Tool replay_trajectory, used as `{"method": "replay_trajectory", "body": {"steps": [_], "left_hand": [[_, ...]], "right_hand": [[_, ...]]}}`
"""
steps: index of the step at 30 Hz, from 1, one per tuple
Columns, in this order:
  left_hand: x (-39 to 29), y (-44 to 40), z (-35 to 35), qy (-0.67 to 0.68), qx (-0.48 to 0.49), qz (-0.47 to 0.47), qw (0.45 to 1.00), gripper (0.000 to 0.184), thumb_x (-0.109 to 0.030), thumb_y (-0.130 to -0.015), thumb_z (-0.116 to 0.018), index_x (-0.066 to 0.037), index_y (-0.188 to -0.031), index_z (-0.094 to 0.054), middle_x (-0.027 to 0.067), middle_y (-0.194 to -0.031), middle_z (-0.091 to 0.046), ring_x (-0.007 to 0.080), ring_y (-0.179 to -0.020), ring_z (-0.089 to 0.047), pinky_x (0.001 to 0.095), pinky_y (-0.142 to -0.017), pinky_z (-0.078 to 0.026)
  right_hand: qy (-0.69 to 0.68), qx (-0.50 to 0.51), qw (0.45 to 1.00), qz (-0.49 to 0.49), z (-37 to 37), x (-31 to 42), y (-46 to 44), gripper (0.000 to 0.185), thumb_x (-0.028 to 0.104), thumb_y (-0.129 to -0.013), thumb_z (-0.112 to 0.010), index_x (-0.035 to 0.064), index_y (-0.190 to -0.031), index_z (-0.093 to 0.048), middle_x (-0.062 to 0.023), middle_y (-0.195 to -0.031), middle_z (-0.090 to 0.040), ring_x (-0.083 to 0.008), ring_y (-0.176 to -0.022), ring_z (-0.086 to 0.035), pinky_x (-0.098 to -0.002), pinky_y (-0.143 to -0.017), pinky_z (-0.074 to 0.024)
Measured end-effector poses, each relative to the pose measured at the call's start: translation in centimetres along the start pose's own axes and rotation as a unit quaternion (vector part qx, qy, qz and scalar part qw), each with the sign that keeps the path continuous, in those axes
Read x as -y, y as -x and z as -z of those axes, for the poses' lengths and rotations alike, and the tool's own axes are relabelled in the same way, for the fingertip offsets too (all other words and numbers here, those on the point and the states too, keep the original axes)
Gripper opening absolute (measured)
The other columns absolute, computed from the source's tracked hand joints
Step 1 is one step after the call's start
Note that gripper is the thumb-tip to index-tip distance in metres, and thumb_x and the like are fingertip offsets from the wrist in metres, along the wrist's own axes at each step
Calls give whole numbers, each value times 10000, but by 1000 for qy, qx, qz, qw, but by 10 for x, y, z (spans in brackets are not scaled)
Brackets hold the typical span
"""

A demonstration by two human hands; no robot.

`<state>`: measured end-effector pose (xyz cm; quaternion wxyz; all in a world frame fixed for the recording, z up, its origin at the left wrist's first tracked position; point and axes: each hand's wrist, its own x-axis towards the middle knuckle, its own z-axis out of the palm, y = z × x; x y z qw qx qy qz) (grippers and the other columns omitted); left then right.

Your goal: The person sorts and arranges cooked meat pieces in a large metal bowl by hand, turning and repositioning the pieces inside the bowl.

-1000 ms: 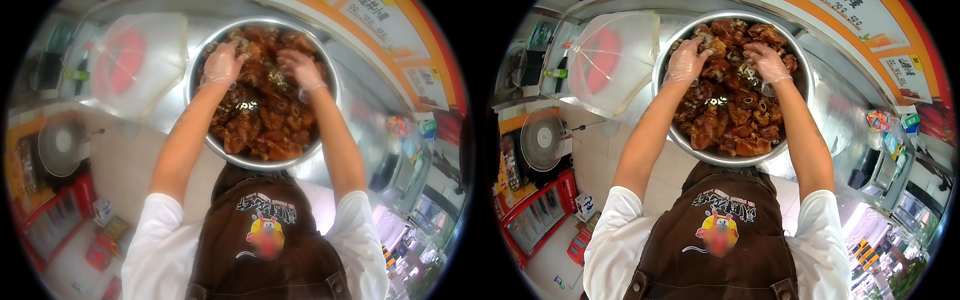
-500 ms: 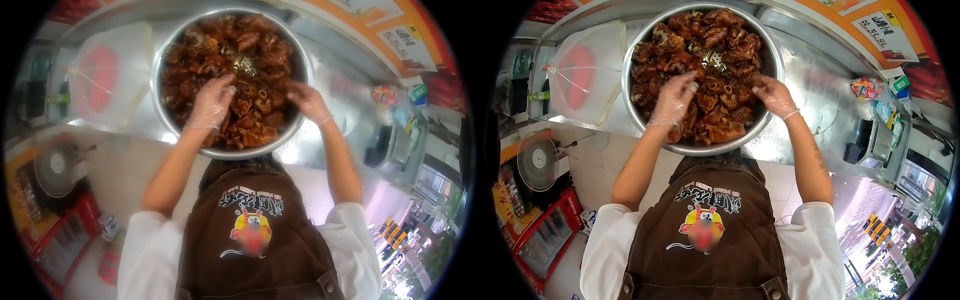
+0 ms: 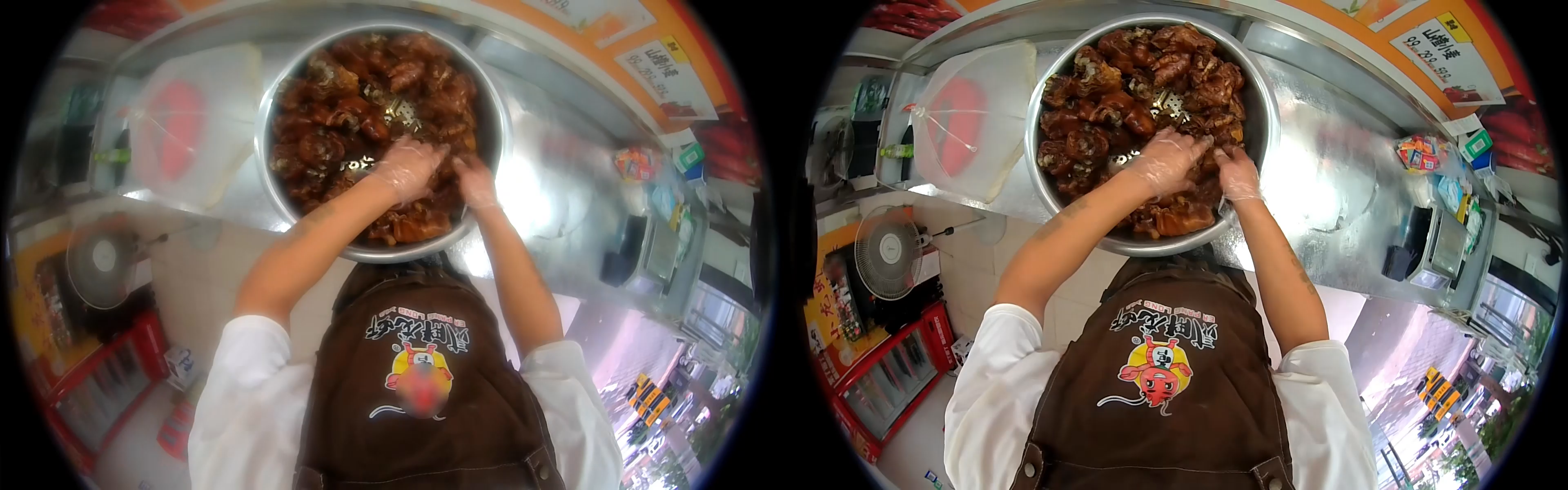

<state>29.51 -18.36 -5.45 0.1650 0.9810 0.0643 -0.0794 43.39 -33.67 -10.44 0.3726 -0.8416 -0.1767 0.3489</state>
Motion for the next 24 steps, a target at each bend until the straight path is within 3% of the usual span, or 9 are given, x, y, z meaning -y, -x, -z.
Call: {"method": "replay_trajectory", "body": {"steps": [3, 10, 14, 15, 19, 20, 22, 23, 24], "left_hand": [[8, -11, 13, 45, 93, -39, 994, 806, -263, -803, -890, -54, -1500, -544, 174, -1282, -655, 382, -1208, -646, 476, -1141, -462], [8, -17, 13, 97, 40, -55, 993, 738, -178, -757, -882, -61, -1430, -601, 163, -1281, -672, 388, -1189, -668, 502, -1089, -497], [3, -17, 48, 149, 31, -15, 988, 702, -209, -787, -881, -64, -1418, -610, 169, -1287, -671, 382, -1199, -671, 506, -1087, -504], [6, -17, 53, 230, -2, -6, 973, 698, -214, -794, -892, -64, -1415, -613, 169, -1285, -672, 369, -1202, -675, 487, -1080, -518], [17, -13, 47, 535, -138, 11, 833, 653, -158, -835, -922, -51, -1407, -626, 131, -1340, -686, 226, -1189, -673, 366, -1069, -532], [21, -5, 45, 533, -142, 15, 834, 653, -158, -835, -922, -51, -1407, -626, 131, -1340, -686, 226, -1189, -673, 366, -1069, -532], [25, 12, 46, 679, -189, 74, 705, 612, -189, -886, -891, -61, -1422, -624, 108, -1323, -697, 206, -1187, -666, 375, -1067, -527], [27, 24, 48, 679, -193, 76, 704, 612, -189, -886, -891, -61, -1422, -624, 108, -1323, -697, 206, -1187, -666, 375, -1067, -527], [29, 42, 55, 715, -200, 141, 656, 598, -208, -902, -876, -68, -1427, -625, 94, -1297, -703, 206, -1195, -664, 378, -1064, -528]], "right_hand": [[-111, 11, 992, -50, -8, -8, -4, 517, 294, -1011, -678, -59, -1389, -656, -270, -1296, -720, -373, -1239, -669, -402, -1063, -487], [-273, 25, 957, -92, -3, -9, -1, 467, 204, -1031, -668, -50, -1422, -636, -191, -1362, -684, -295, -1286, -609, -365, -1105, -450], [-289, 32, 951, -106, 24, 36, 15, 432, 286, -1069, -659, 4, -1393, -618, -97, -1201, -707, -198, -999, -675, -339, -884, -557], [-307, 37, 946, -102, 31, 43, 13, 432, 304, -1074, -660, 18, -1395, -610, -83, -1180, -705, -180, -952, -673, -330, -847, -567], [-381, 85, 920, -15, 44, 90, 14, 454, 332, -1068, -687, 15, -1384, -607, -103, -1233, -704, -224, -1122, -678, -376, -997, -562], [-377, 104, 920, 16, 39, 99, 13, 465, 331, -1066, -687, 15, -1396, -603, -111, -1250, -701, -233, -1133, -677, -383, -1002, -561], [-371, 127, 919, 49, 29, 124, 16, 475, 330, -1065, -688, 14, -1409, -599, -118, -1268, -698, -241, -1144, -675, -391, -1006, -559], [-366, 154, 917, 26, 20, 141, 22, 478, 328, -1063, -687, 28, -1425, -598, -115, -1284, -694, -247, -1152, -674, -401, -1003, -558], [-360, 181, 915, 4, 10, 157, 28, 482, 326, -1061, -686, 43, -1442, -596, -113, -1300, -691, -253, -1160, -673, -411, -1001, -557]]}}
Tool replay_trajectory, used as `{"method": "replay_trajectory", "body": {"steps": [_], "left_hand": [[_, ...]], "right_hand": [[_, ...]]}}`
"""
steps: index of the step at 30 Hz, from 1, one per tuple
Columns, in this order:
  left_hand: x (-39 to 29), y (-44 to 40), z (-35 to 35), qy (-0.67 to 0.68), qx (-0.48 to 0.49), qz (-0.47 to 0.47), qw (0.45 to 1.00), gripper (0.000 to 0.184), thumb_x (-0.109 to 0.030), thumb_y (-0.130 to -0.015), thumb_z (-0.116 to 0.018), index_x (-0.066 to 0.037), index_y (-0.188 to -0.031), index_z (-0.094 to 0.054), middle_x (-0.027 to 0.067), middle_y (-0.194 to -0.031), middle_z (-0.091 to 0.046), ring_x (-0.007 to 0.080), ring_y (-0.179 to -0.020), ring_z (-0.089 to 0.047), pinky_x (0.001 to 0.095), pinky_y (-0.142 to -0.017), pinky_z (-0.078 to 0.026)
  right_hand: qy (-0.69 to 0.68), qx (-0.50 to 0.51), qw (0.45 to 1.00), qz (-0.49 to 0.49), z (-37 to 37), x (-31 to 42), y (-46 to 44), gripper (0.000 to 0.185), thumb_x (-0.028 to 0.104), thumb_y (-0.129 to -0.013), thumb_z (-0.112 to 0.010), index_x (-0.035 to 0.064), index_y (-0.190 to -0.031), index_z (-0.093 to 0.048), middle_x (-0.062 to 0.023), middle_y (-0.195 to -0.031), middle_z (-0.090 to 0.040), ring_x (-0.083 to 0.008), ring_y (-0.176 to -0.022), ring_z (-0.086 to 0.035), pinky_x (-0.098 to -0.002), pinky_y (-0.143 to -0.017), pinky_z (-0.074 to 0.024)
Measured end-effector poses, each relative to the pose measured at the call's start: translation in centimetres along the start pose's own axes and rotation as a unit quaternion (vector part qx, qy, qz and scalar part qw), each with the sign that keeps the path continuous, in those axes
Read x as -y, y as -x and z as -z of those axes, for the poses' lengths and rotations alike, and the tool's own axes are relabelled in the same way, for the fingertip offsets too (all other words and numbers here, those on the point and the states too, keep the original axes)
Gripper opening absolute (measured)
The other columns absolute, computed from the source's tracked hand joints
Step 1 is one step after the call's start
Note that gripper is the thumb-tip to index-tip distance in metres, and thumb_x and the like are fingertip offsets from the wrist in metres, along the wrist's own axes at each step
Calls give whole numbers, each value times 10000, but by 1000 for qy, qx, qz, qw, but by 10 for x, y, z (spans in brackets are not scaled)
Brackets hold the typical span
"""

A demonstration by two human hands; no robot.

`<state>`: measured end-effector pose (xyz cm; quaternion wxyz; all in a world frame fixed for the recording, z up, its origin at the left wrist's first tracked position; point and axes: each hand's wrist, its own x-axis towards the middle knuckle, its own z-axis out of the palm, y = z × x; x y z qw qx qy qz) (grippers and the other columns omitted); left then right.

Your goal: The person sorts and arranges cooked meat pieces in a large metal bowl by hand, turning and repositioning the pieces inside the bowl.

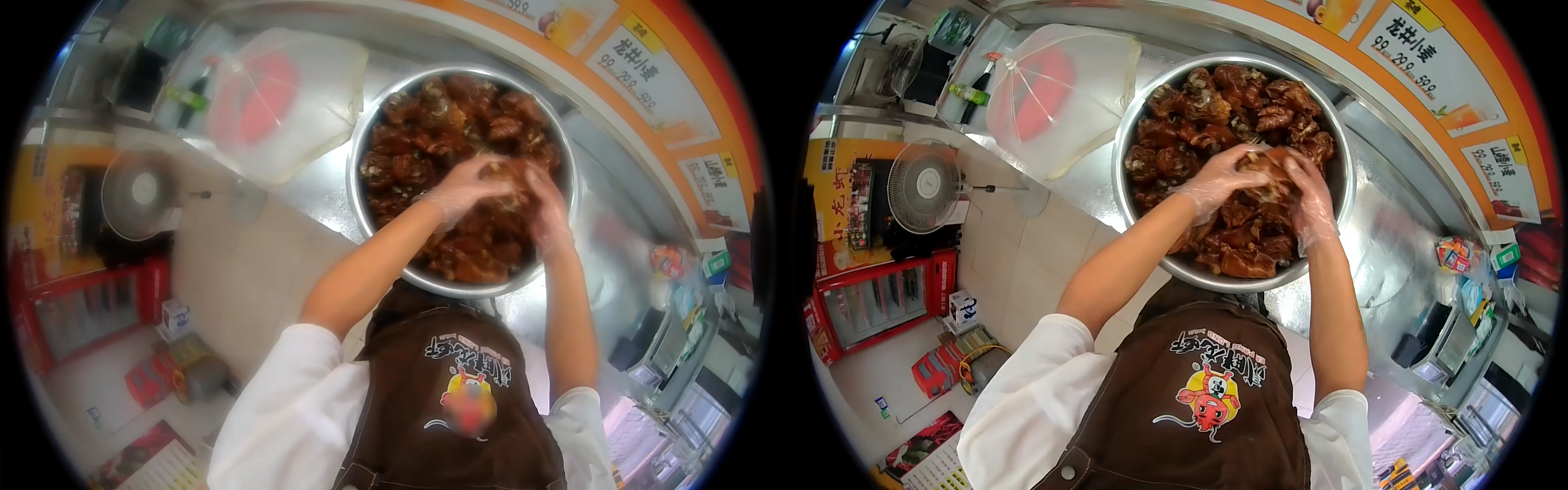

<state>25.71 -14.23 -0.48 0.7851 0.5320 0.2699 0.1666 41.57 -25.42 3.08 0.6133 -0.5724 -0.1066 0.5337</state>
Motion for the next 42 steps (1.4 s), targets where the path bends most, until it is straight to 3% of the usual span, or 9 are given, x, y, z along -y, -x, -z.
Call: {"method": "replay_trajectory", "body": {"steps": [11, 15, 19, 23, 28, 31, 34, 37, 42], "left_hand": [[-24, 32, 122, 2, -351, -35, 936, 655, -358, -1037, -734, 19, -1520, -502, 194, -1301, -684, 257, -938, -743, 337, -716, -649], [-32, 27, 138, 114, -329, 106, 931, 536, -449, -1050, -702, -43, -1388, -612, 130, -1167, -718, 226, -826, -732, 325, -695, -604], [-37, 21, 150, 21, -332, 186, 925, 561, -551, -1080, -591, -23, -1253, -668, 109, -1053, -743, 213, -665, -701, 327, -602, -503], [-33, 10, 172, -63, -292, 263, 917, 638, -576, -1103, -491, 7, -1276, -684, 110, -981, -750, 224, -613, -695, 374, -563, -478], [-30, 18, 170, -2, -292, 241, 926, 512, -463, -1108, -573, 21, -1249, -661, 145, -1080, -755, 225, -717, -728, 349, -624, -558], [-28, 27, 158, 41, -314, 170, 933, 519, -393, -1089, -639, 48, -1363, -622, 173, -1128, -739, 257, -830, -754, 378, -710, -617], [-18, 29, 158, 54, -316, 152, 935, 522, -289, -1068, -692, 44, -1455, -579, 160, -1175, -731, 244, -931, -744, 380, -760, -626], [19, 28, 167, -110, -334, -34, 935, 458, -255, -1023, -728, -5, -1399, -646, 186, -1274, -726, 308, -1094, -739, 398, -955, -589], [37, 35, 162, -213, -331, -111, 913, 367, -107, -984, -724, -10, -1336, -690, 219, -1331, -701, 338, -1212, -697, 398, -1044, -541]], "right_hand": [[201, 133, 970, 15, -170, -26, -116, 530, 238, -951, -708, -26, -1404, -635, -191, -1147, -736, -255, -1002, -707, -392, -859, -554], [451, 184, 873, 15, -182, -39, -184, 474, 356, -971, -674, 23, -1303, -731, -205, -1201, -750, -277, -1034, -730, -392, -869, -559], [572, 126, 807, -73, -218, -5, -152, 476, 430, -986, -602, 42, -1196, -783, -209, -1266, -748, -381, -1152, -713, -433, -1018, -532], [633, 75, 770, 12, -220, -16, -158, 457, 384, -987, -589, 7, -1171, -771, -222, -1232, -751, -380, -1130, -722, -432, -994, -547], [603, 139, 784, 38, -196, -33, -185, 373, 280, -1012, -587, -8, -1172, -762, -205, -1269, -739, -358, -1177, -706, -432, -1017, -546], [696, 270, 643, 171, -186, -24, -174, 326, 207, -1031, -592, 0, -1229, -748, -201, -1348, -702, -379, -1243, -665, -410, -1075, -534], [576, 230, 776, 114, -179, -29, -140, 506, 109, -995, -643, 32, -1492, -592, -178, -1421, -654, -287, -1102, -694, -413, -998, -558], [345, 181, 903, 183, -166, -41, -115, 557, -4, -930, -693, 6, -1477, -587, -215, -1501, -589, -317, -1388, -568, -401, -1198, -440], [331, 186, 903, 199, -138, -84, -126, 650, -82, -891, -644, -7, -1528, -536, -200, -1587, -520, -310, -1509, -453, -392, -1286, -304]]}}
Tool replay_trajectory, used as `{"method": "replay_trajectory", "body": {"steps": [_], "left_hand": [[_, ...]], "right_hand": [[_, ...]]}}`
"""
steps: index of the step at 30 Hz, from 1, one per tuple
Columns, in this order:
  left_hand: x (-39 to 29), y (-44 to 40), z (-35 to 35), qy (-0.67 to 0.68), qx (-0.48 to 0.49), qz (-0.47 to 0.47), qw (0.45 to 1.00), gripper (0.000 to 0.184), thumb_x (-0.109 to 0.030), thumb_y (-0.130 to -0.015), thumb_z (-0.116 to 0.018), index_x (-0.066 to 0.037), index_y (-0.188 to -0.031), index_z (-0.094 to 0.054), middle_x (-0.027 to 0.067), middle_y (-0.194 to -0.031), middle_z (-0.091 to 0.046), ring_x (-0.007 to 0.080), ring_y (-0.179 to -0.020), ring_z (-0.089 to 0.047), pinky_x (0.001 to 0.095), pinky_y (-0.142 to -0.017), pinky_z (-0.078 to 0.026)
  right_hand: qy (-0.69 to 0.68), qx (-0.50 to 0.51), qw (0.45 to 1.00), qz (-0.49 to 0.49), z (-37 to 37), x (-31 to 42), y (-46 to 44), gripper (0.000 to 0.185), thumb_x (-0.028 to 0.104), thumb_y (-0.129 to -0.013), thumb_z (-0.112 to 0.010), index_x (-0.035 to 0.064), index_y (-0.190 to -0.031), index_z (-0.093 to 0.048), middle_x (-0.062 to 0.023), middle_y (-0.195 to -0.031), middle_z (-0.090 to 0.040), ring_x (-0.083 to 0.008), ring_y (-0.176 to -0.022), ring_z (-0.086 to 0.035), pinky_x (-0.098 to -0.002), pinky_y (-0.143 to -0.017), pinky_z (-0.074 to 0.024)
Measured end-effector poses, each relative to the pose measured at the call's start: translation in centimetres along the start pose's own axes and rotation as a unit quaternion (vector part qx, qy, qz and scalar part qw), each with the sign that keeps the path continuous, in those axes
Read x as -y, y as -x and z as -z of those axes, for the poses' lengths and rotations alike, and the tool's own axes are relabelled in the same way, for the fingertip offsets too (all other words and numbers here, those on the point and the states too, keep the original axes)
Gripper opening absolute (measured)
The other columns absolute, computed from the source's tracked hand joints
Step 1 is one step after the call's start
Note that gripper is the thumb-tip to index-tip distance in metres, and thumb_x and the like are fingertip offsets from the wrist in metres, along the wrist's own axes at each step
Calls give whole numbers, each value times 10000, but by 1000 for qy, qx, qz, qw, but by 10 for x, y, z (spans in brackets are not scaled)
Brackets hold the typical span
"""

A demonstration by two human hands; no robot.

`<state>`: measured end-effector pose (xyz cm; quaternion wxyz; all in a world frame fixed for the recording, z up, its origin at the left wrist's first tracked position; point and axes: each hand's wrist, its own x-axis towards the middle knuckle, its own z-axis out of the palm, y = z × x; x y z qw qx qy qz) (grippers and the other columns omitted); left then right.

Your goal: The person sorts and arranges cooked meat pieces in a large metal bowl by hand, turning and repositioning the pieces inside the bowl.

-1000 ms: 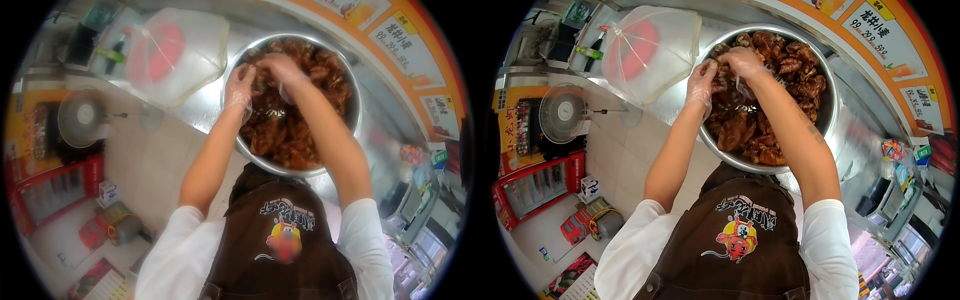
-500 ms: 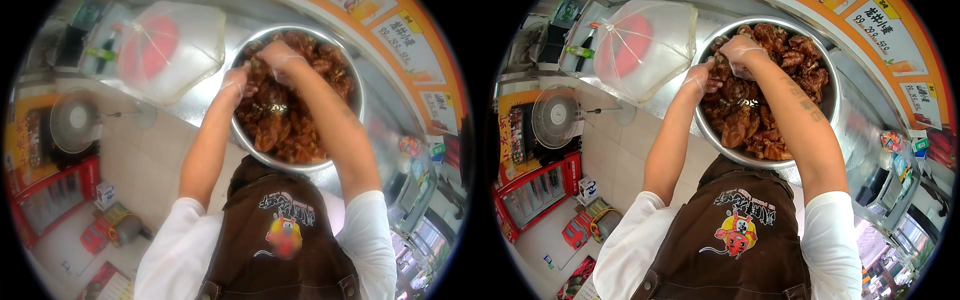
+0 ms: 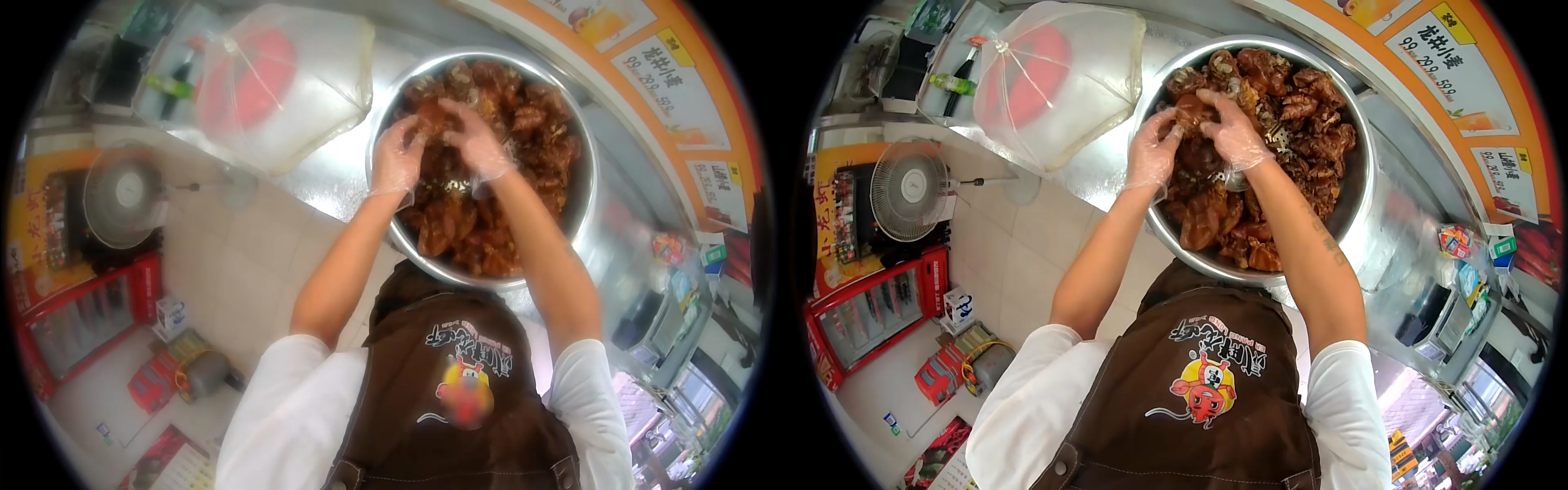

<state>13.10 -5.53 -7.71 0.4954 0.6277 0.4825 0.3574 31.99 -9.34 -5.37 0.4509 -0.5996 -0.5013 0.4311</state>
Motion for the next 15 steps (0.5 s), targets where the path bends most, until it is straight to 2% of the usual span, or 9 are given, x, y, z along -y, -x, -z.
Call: {"method": "replay_trajectory", "body": {"steps": [1, 3, 6, 7, 8, 9, 11, 13, 15], "left_hand": [[2, 1, -2, -13, -5, -28, 1000, 348, -93, -988, -706, -11, -1326, -695, 225, -1334, -695, 346, -1212, -695, 400, -1046, -541], [0, 5, -2, -20, 8, -34, 999, 379, -63, -997, -669, -5, -1371, -660, 228, -1330, -691, 342, -1209, -692, 406, -1049, -542], [-6, 10, 0, 18, -28, 5, 999, 437, -59, -1019, -634, 12, -1447, -578, 218, -1328, -695, 321, -1214, -688, 404, -1056, -542], [0, 11, 3, 5, -42, 1, 999, 447, -57, -1027, -620, 19, -1462, -554, 217, -1330, -696, 316, -1214, -688, 403, -1058, -542], [-21, 16, 6, -18, -29, 17, 999, 403, -50, -1054, -623, 11, -1445, -549, 183, -1378, -666, 269, -1269, -640, 390, -1109, -506], [-12, 17, 15, 27, -48, 5, 998, 394, -65, -1068, -618, -8, -1452, -552, 161, -1349, -672, 249, -1267, -635, 380, -1106, -507], [-18, 24, 23, 12, -50, -33, 998, 384, -84, -1079, -624, -6, -1448, -551, 140, -1322, -671, 223, -1252, -632, 363, -1098, -517], [-34, 43, 34, 78, -74, -7, 994, 381, -93, -1085, -628, 12, -1443, -548, 135, -1310, -669, 206, -1226, -637, 348, -1078, -529], [-41, 47, 38, 40, -60, -49, 996, 377, -107, -1088, -615, 12, -1441, -561, 143, -1343, -668, 218, -1223, -649, 355, -1047, -551]], "right_hand": [[-20, 5, 1000, 3, 2, 3, 2, 685, -106, -876, -621, 0, -1546, -524, -188, -1598, -513, -299, -1541, -416, -386, -1307, -255], [-13, -10, 1000, -2, 5, 10, 5, 641, -95, -912, -584, 39, -1538, -557, -162, -1602, -526, -296, -1487, -482, -388, -1238, -390], [-86, 1, 994, -73, 24, 24, 15, 583, -69, -944, -568, 51, -1513, -593, -152, -1557, -579, -288, -1414, -554, -394, -1190, -451], [-71, -33, 989, -127, 31, 53, 25, 485, -18, -986, -558, 34, -1462, -635, -154, -1470, -649, -265, -1314, -622, -391, -1123, -512], [-108, -47, 981, -153, 40, 74, 35, 457, -47, -978, -562, 15, -1420, -657, -144, -1420, -678, -239, -1210, -664, -374, -1048, -542], [-145, -69, 970, -183, 56, 83, 51, 430, -76, -970, -566, -3, -1378, -679, -134, -1370, -707, -213, -1105, -706, -357, -973, -571], [-164, -65, 975, -136, 82, 59, 66, 403, -36, -1002, -547, 1, -1384, -670, -133, -1307, -726, -180, -1044, -709, -305, -933, -568], [-115, -139, 967, -177, 139, 56, 112, 408, -39, -1005, -534, 3, -1390, -661, -111, -1294, -727, -162, -1039, -705, -286, -914, -568], [-131, -154, 965, -168, 162, 40, 128, 411, -65, -993, -520, -24, -1381, -650, -99, -1269, -729, -145, -1013, -689, -284, -869, -566]]}}
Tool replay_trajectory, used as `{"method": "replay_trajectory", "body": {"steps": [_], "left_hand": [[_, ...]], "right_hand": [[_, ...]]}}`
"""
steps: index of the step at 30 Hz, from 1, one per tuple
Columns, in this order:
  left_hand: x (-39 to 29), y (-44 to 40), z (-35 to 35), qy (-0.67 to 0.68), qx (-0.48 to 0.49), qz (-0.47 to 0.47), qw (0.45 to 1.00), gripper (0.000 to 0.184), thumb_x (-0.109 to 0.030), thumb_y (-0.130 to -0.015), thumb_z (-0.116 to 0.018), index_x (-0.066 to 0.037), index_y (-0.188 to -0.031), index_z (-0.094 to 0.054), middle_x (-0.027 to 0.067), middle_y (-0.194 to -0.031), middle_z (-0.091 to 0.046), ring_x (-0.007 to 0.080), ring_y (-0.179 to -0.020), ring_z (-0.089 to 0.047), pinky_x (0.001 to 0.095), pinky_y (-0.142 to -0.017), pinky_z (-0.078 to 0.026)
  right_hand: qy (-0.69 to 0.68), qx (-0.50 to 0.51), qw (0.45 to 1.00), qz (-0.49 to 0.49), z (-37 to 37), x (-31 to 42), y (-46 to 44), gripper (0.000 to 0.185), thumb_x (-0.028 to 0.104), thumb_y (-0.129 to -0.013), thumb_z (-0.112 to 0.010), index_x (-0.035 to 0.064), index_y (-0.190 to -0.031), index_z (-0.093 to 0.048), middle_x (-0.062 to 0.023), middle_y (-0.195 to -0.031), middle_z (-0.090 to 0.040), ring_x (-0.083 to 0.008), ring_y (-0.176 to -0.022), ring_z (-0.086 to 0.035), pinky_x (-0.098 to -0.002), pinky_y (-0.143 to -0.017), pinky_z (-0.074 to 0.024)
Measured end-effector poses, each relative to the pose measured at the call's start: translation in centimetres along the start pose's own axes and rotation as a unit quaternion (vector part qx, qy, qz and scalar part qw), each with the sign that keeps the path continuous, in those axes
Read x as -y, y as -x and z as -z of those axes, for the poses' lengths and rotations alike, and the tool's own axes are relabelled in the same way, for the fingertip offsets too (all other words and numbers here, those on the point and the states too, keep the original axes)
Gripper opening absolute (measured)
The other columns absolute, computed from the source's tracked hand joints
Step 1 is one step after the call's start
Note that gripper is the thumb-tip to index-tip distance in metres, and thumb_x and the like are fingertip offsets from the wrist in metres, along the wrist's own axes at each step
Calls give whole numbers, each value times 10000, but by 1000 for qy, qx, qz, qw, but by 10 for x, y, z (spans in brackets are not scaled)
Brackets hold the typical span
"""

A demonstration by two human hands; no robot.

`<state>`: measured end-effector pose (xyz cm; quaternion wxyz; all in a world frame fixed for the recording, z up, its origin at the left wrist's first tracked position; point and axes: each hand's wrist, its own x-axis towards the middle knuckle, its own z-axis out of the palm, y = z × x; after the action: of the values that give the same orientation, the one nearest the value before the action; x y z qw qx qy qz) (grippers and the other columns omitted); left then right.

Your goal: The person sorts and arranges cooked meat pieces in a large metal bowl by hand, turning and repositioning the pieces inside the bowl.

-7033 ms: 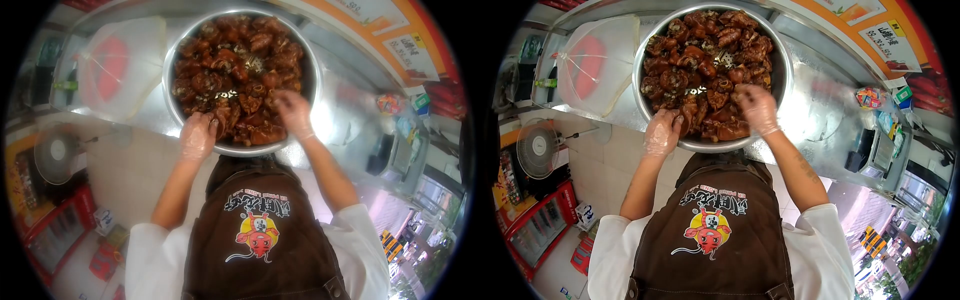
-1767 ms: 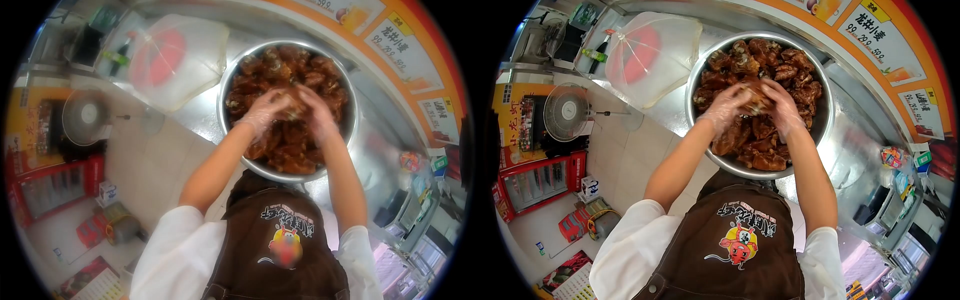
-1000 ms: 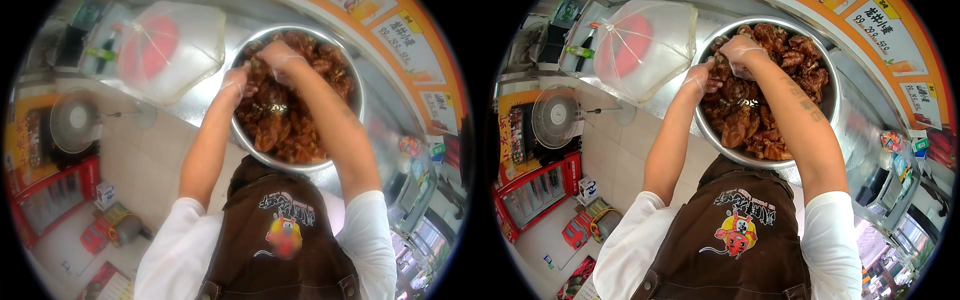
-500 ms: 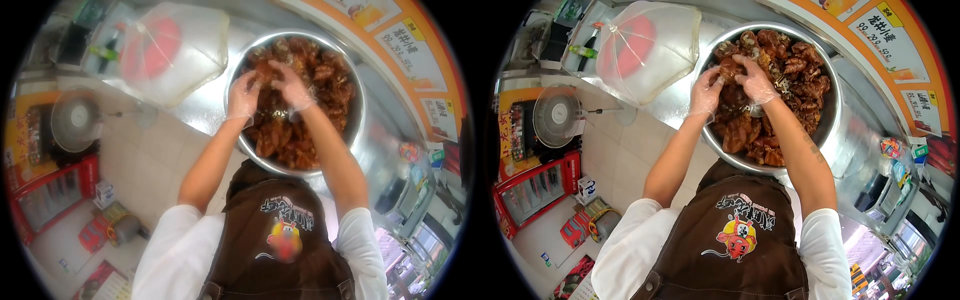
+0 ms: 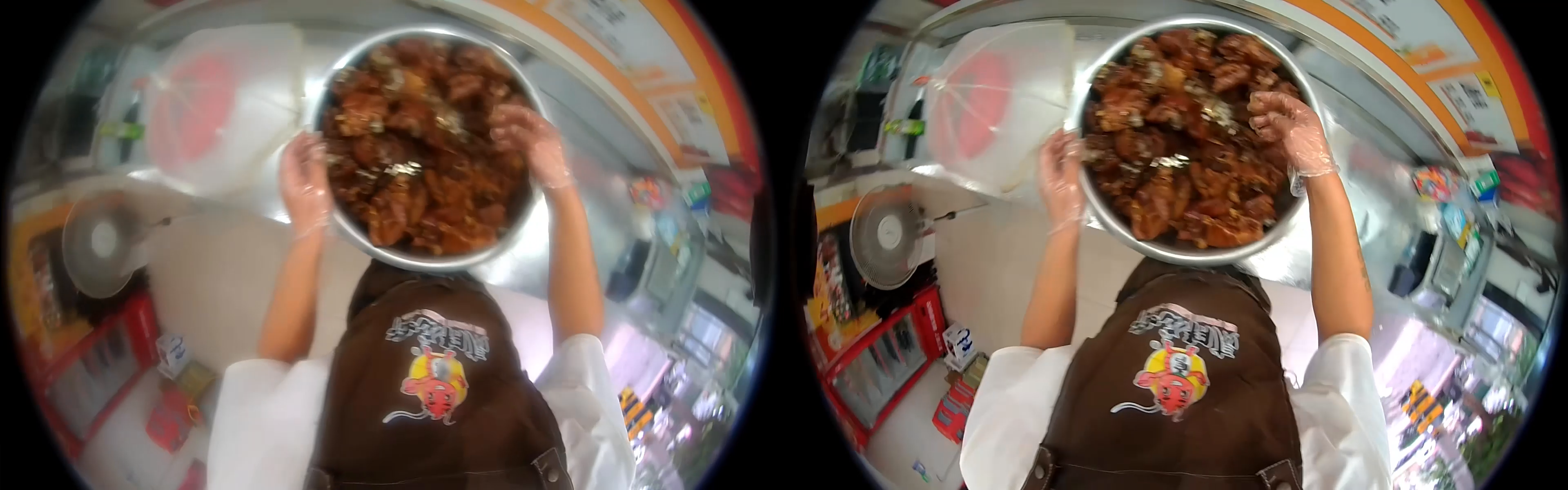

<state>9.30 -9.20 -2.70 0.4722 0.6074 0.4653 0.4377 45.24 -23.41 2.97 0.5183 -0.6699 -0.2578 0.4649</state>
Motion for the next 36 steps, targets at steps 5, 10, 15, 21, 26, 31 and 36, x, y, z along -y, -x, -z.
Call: {"method": "replay_trajectory", "body": {"steps": [5, 10, 15, 21, 26, 31, 36], "left_hand": [[-21, 44, -36, 15, 118, 15, 993, 344, -46, -1067, -615, -12, -1410, -612, 145, -1365, -671, 210, -1189, -671, 355, -1051, -561], [-8, 71, -111, -176, 324, -13, 929, 607, -290, -986, -765, -15, -1493, -576, 286, -1432, -622, 433, -1354, -587, 481, -1178, -457], [-23, 60, -182, -368, 347, -43, 861, 835, -476, -915, -805, -39, -1556, -497, 285, -1463, -557, 459, -1343, -567, 509, -1100, -507], [-1, 42, -226, -458, 392, 62, 795, 615, -451, -889, -805, -109, -1384, -675, 236, -1403, -633, 395, -1263, -660, 451, -1078, -536], [15, 33, -219, -387, 393, 112, 827, 478, -360, -864, -800, -85, -1252, -746, 194, -1310, -709, 356, -1226, -687, 428, -1052, -541], [35, 32, -197, -197, 338, 151, 908, 403, -212, -842, -875, -62, -1192, -744, 154, -1120, -748, 240, -964, -726, 352, -906, -565], [-6, 35, -175, 79, 244, 263, 930, 408, -16, -912, -752, -78, -1310, -684, 78, -1253, -712, 191, -1157, -661, 356, -993, -537]], "right_hand": [[-15, -105, 993, -56, 96, -67, 50, 321, -75, -1023, -576, -36, -1326, -672, -104, -1093, -724, -142, -853, -683, -240, -715, -553], [34, -84, 991, -96, 66, -91, 81, 304, 79, -1032, -682, 6, -1326, -703, -132, -1237, -758, -151, -897, -721, -280, -830, -644], [70, -56, 995, -54, 6, -108, 80, 265, 53, -1014, -673, -7, -1267, -723, -100, -1154, -754, -167, -1003, -699, -293, -909, -565], [-34, -39, 998, -45, 2, -119, 77, 246, 59, -1042, -649, -24, -1262, -719, -103, -1175, -757, -157, -987, -703, -283, -898, -568], [-79, -65, 992, -71, 26, -126, 93, 236, 25, -1049, -644, -10, -1271, -714, -97, -1181, -754, -150, -969, -700, -290, -864, -601], [-76, -86, 990, -76, 41, -135, 96, 236, 71, -1068, -628, -12, -1272, -712, -86, -1123, -750, -150, -953, -696, -293, -825, -579], [-29, -74, 994, -79, 41, -131, 96, 246, 65, -1055, -640, -14, -1278, -706, -96, -1120, -749, -158, -953, -700, -294, -834, -579]]}}
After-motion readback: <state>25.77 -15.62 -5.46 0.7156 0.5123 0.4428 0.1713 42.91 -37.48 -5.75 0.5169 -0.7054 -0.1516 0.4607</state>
